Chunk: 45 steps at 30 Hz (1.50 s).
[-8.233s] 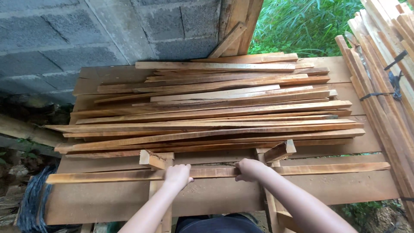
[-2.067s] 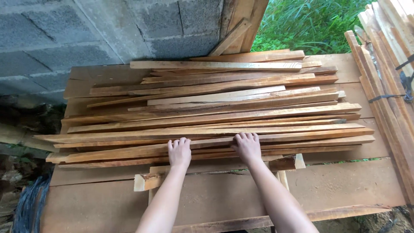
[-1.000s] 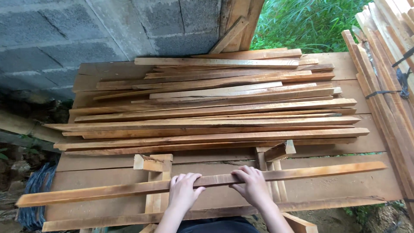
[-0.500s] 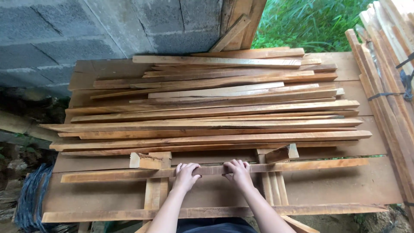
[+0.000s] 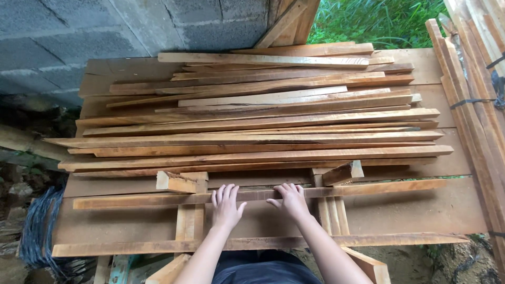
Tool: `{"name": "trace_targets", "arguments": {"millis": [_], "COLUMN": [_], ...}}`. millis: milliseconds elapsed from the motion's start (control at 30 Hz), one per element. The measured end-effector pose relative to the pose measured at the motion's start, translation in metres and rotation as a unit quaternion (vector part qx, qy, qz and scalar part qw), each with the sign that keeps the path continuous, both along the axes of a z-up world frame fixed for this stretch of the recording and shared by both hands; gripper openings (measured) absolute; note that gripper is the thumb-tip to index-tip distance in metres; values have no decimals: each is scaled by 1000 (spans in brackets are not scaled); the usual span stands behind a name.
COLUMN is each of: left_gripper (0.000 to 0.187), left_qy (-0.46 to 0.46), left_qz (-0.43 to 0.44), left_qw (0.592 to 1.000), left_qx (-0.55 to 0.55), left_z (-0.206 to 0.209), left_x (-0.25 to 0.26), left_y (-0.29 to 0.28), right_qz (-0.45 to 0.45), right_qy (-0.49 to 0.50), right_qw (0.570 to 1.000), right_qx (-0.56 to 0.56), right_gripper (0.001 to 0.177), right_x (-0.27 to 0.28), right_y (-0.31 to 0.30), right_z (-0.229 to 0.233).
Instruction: The person ties a bundle of wooden planks together using a black strap. They then move the bundle to the side and continue to arrange and align other wooden planks on a wooden workbench.
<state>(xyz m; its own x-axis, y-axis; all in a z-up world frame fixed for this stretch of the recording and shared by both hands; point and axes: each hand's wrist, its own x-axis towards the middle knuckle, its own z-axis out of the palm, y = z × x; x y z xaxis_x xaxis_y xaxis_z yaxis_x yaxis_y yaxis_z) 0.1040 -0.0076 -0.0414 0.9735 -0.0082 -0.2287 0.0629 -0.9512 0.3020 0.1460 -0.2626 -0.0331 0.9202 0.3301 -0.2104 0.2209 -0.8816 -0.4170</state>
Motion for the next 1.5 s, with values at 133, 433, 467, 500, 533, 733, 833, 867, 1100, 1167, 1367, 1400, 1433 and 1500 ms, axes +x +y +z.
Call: {"name": "trace_targets", "arguments": {"millis": [133, 433, 467, 500, 533, 733, 833, 867, 1100, 1167, 1367, 1400, 1433, 1500], "left_gripper": [46, 44, 43, 41, 41, 43, 50, 50, 41, 39, 34, 34, 34, 34], "left_qy": [-33, 73, 65, 57, 58, 2, -47, -62, -121, -130, -98, -84, -84, -82], "left_qz": [-29, -91, -88, -83, -79, -102, -112, -119, -135, -128, -126, -138, -138, -135], "left_qw": [998, 990, 991, 991, 992, 994, 992, 990, 981, 980, 982, 983, 983, 983], "left_qx": [-52, -79, -82, -83, -82, -48, -35, -36, -73, -78, -96, -91, -92, -97], "left_z": [22, 12, 10, 9, 9, 16, 8, 8, 18, 20, 28, 31, 31, 31], "left_x": [-41, -119, -120, -120, -122, -128, -135, -137, -139, -141, -132, -129, -130, -129], "left_y": [-10, -27, -28, -27, -27, -36, -34, -32, -22, -24, -21, -20, -21, -21], "right_qz": [-25, 3, -2, -5, -1, -24, -22, -19, -2, -3, -1, -1, -1, 4], "right_qy": [12, -18, -54, -90, -89, -52, -44, -42, -5, -4, 31, 67, 67, 62], "right_qw": [1000, 1000, 998, 995, 995, 996, 997, 997, 999, 999, 999, 997, 998, 998], "right_qx": [1, 26, 37, 51, 52, 70, 64, 62, 47, 52, 39, 23, 23, 20], "right_gripper": [47, 60, 54, 48, 48, 38, 38, 38, 38, 37, 35, 35, 35, 33], "right_x": [-12, -41, -44, -46, -50, -64, -68, -70, -89, -94, -106, -106, -106, -104], "right_y": [12, 14, 14, 16, 18, 16, 14, 14, 7, 6, 4, 5, 3, 1], "right_z": [29, 31, 29, 27, 24, 13, 10, 10, 17, 17, 22, 27, 23, 14]}}
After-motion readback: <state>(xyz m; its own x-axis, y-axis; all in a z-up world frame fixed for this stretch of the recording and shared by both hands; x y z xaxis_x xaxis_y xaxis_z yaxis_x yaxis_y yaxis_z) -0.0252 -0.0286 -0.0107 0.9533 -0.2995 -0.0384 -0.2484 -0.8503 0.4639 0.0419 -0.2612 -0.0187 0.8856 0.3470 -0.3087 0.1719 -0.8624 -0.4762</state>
